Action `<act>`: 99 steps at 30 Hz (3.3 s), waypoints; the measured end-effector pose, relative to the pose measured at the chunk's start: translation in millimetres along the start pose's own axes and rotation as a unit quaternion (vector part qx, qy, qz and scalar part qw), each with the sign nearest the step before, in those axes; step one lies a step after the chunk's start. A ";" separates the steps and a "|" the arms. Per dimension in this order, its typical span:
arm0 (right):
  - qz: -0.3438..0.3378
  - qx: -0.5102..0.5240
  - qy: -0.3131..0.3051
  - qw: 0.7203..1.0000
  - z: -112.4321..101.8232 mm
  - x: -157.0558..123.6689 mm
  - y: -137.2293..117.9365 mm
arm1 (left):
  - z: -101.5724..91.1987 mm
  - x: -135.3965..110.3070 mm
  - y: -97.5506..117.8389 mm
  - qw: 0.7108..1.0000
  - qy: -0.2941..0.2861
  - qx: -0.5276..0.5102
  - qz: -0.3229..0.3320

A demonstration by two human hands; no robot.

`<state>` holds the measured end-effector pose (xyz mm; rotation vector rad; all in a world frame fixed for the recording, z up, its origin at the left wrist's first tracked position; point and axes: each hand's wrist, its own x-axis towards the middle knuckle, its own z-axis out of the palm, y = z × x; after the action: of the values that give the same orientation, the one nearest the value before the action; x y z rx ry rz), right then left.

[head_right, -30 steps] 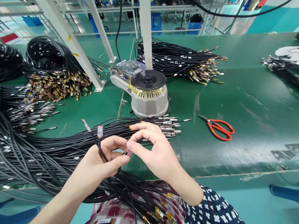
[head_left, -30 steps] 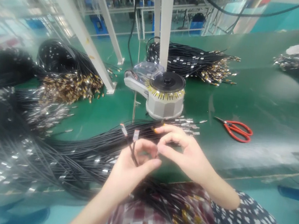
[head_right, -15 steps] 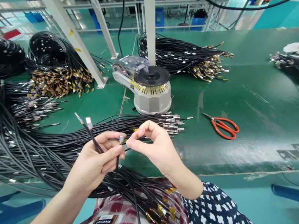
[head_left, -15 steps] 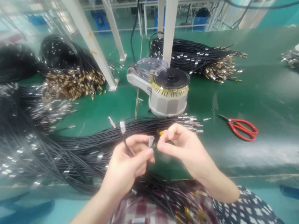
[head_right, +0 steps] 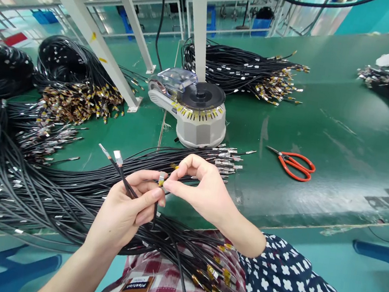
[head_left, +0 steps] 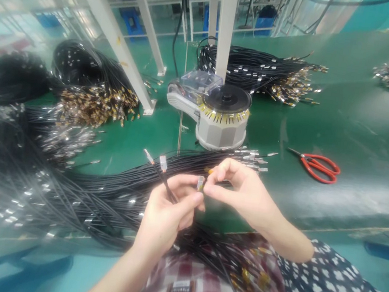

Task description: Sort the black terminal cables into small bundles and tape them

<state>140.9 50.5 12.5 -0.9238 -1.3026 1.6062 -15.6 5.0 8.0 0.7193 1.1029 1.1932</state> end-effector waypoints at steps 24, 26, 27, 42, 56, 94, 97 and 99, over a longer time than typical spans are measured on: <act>-0.002 0.000 0.096 0.995 19.5 -7.9 8.4 | 5.4 -6.5 -5.2 0.999 0.030 -0.003 0.026; 0.008 0.021 0.086 0.996 19.7 -7.9 8.6 | 5.3 -6.3 -5.2 0.999 0.030 -0.002 0.025; 0.012 0.028 0.080 0.996 19.4 -8.1 8.3 | 5.1 -6.0 -5.0 0.999 0.029 -0.002 0.024; 0.005 0.042 0.053 0.998 15.8 -8.7 4.6 | 3.5 -6.5 -4.9 1.000 0.019 -0.010 0.020; 0.003 0.027 0.067 0.997 15.3 -7.1 7.7 | 3.8 -6.4 -3.9 1.000 0.022 -0.004 0.012; -0.031 -0.036 0.091 0.995 12.8 -7.4 7.9 | 1.8 -2.8 2.0 1.000 -0.018 -0.002 -0.026; -0.033 -0.027 0.075 0.996 11.1 -7.4 7.7 | -1.8 -2.3 3.1 0.998 -0.017 -0.007 -0.056; -0.040 -0.021 0.065 0.997 9.9 -7.6 7.1 | -4.2 -1.7 3.9 0.998 -0.012 -0.015 -0.066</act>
<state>133.5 39.3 7.6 -0.9740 -1.2706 1.4383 -20.9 4.0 10.5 0.6274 1.0943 1.0845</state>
